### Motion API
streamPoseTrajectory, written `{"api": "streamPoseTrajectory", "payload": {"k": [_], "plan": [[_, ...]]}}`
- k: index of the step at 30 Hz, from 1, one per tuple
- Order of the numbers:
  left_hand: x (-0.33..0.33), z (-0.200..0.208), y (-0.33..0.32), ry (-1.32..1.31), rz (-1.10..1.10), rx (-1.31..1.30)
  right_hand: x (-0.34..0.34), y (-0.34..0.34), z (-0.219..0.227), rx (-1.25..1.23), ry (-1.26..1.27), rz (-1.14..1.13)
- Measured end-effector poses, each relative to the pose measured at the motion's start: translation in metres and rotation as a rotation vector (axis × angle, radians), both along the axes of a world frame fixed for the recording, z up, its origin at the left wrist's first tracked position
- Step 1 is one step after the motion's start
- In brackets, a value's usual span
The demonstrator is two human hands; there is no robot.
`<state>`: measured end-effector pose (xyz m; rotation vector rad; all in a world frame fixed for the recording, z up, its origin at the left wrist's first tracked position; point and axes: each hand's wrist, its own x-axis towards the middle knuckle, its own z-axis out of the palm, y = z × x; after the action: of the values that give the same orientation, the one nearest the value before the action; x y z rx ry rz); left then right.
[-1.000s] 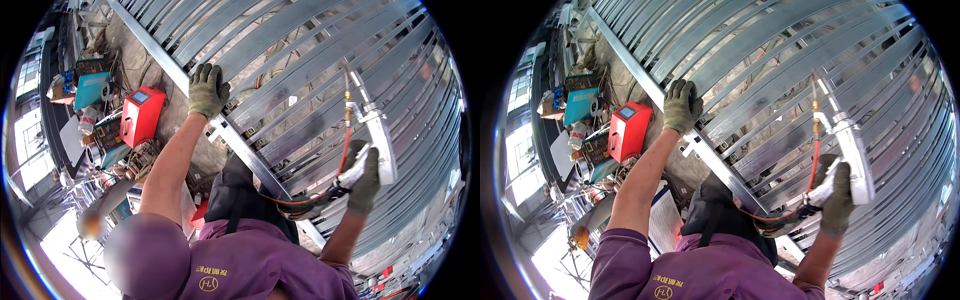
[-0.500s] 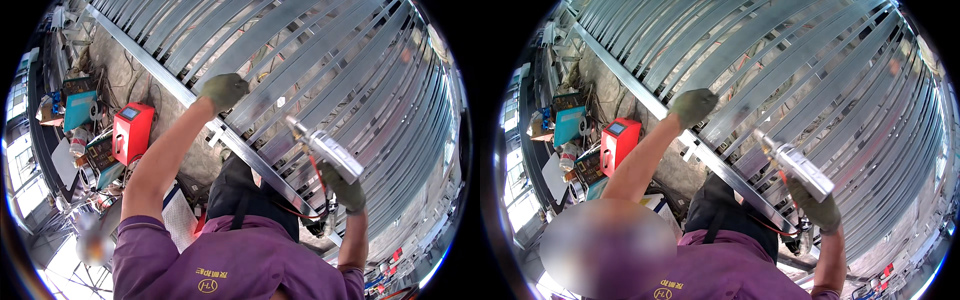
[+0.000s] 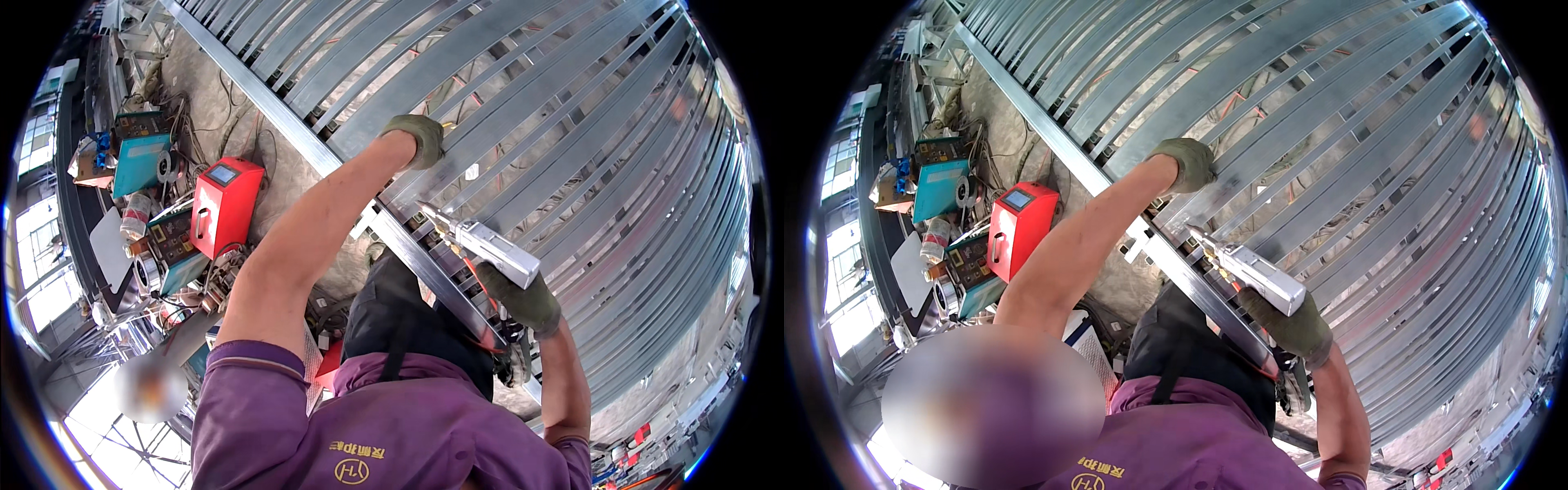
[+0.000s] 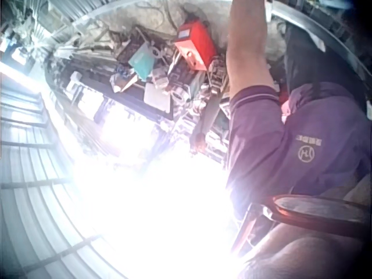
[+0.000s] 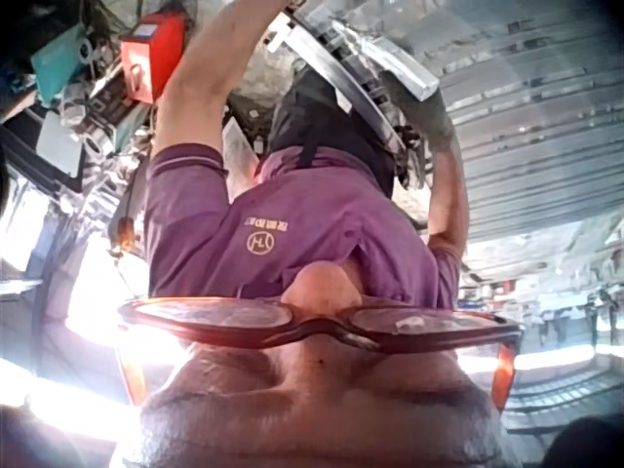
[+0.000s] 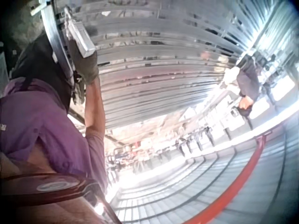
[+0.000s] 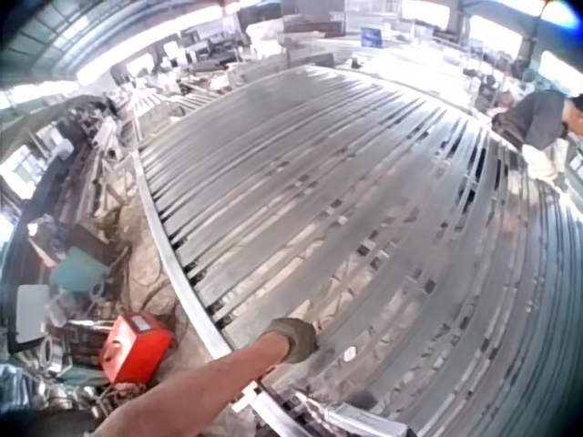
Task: The person welds metal bars onto a metal frame using a handheld welding tool. They position the bars, apply welds at multiple points, and reposition the frame to continue welding different sections.
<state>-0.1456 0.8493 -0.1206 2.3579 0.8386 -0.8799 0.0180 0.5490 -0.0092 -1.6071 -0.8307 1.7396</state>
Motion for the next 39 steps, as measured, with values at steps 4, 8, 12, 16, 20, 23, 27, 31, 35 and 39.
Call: {"api": "streamPoseTrajectory", "payload": {"k": [4,8,12,16,20,23,27,31,35,39], "plan": [[0.007,-0.004,0.010,0.061,-0.118,0.009,-0.016,0.025,-0.020,0.056,0.011,0.087],[0.008,0.003,0.011,0.060,-0.069,-0.024,-0.027,0.039,-0.038,0.034,0.106,0.105],[0.006,0.009,0.011,0.025,-0.032,-0.019,-0.030,0.043,-0.050,0.052,0.110,0.154],[0.004,0.012,0.011,0.018,0.001,-0.025,-0.032,0.045,-0.055,0.060,0.171,0.124],[0.000,0.006,0.011,0.009,-0.018,-0.012,-0.036,0.048,-0.060,0.112,0.199,0.090],[0.000,0.002,0.012,0.015,-0.021,-0.017,-0.036,0.050,-0.064,0.114,0.196,0.090],[0.003,0.002,0.013,0.037,-0.031,-0.019,-0.036,0.048,-0.071,0.103,0.197,0.093],[0.004,0.004,0.013,0.031,-0.024,-0.026,-0.034,0.047,-0.074,0.051,0.247,0.074],[0.008,0.011,0.015,0.083,0.003,-0.085,-0.036,0.046,-0.076,0.134,0.200,0.095],[0.008,0.010,0.014,0.082,0.014,-0.091,-0.034,0.051,-0.069,0.164,0.118,0.156]]}}
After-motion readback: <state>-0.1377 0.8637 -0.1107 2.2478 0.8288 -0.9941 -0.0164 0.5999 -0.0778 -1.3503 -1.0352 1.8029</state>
